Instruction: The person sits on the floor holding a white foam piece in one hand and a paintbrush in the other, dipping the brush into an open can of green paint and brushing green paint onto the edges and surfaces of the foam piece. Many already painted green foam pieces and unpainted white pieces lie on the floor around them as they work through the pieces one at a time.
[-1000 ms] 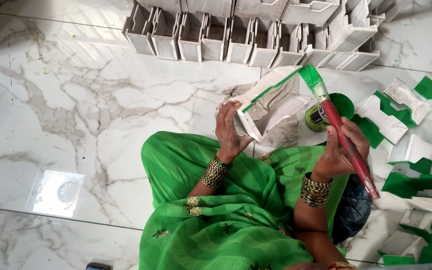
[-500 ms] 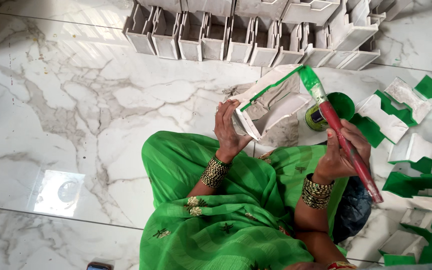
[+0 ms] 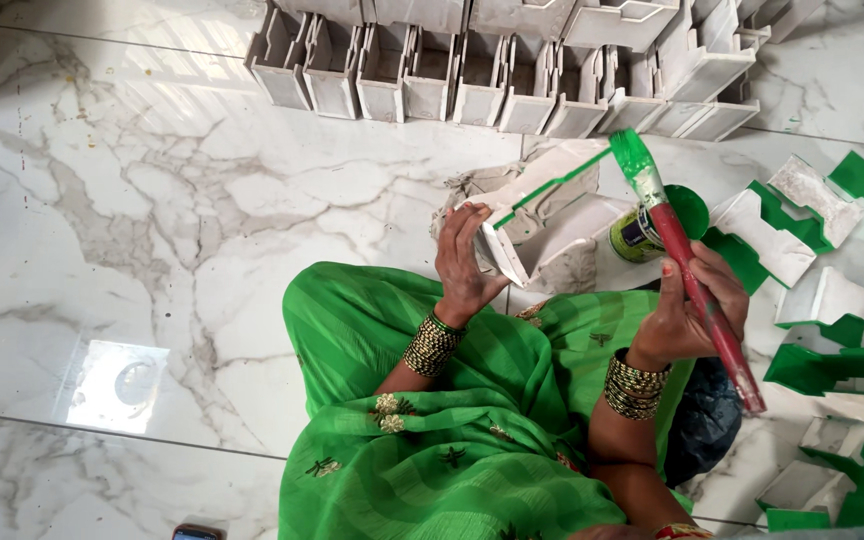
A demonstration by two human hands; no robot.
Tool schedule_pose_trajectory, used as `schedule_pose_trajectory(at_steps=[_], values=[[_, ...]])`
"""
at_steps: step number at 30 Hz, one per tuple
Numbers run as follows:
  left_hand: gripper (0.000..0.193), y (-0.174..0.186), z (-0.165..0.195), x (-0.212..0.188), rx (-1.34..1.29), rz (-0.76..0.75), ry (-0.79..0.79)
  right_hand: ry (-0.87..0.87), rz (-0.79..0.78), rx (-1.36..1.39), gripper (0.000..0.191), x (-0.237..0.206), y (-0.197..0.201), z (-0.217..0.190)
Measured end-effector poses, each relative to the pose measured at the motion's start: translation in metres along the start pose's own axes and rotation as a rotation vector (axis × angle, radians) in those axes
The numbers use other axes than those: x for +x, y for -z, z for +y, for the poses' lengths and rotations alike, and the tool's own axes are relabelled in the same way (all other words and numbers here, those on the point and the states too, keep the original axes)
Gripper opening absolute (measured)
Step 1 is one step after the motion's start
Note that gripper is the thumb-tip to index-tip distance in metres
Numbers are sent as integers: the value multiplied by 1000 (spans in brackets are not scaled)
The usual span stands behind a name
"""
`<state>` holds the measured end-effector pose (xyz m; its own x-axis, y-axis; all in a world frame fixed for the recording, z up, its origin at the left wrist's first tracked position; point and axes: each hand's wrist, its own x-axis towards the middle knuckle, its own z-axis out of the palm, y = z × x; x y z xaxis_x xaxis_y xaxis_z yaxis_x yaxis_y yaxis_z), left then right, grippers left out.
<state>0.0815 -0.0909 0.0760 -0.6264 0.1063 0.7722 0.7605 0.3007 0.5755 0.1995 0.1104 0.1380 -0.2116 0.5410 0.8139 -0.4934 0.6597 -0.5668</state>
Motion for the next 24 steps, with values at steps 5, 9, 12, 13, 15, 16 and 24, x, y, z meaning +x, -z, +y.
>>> schedule_pose_trajectory(at_steps=[5, 9, 12, 13, 15, 16, 24], values=[[102, -2, -5, 2, 19, 36, 16, 74, 52, -17, 30, 3, 6, -1], [102, -5, -3, -1, 6, 2, 15, 111, 77, -61, 29, 1, 4, 0], [101, -5, -1, -2, -11, 8, 5, 51, 6, -16, 31, 0, 0, 0], [102, -4, -1, -2, -12, 11, 8, 36, -16, -44, 30, 0, 0, -1], [104, -2, -2, 0, -14, 20, 13, 10, -60, -98, 29, 1, 0, -3], [104, -1, -3, 1, -7, 31, 20, 20, -46, -84, 29, 2, 1, -4], [103, -1, -1, 1, 2, 5, 7, 151, 66, -51, 30, 1, -2, -2]])
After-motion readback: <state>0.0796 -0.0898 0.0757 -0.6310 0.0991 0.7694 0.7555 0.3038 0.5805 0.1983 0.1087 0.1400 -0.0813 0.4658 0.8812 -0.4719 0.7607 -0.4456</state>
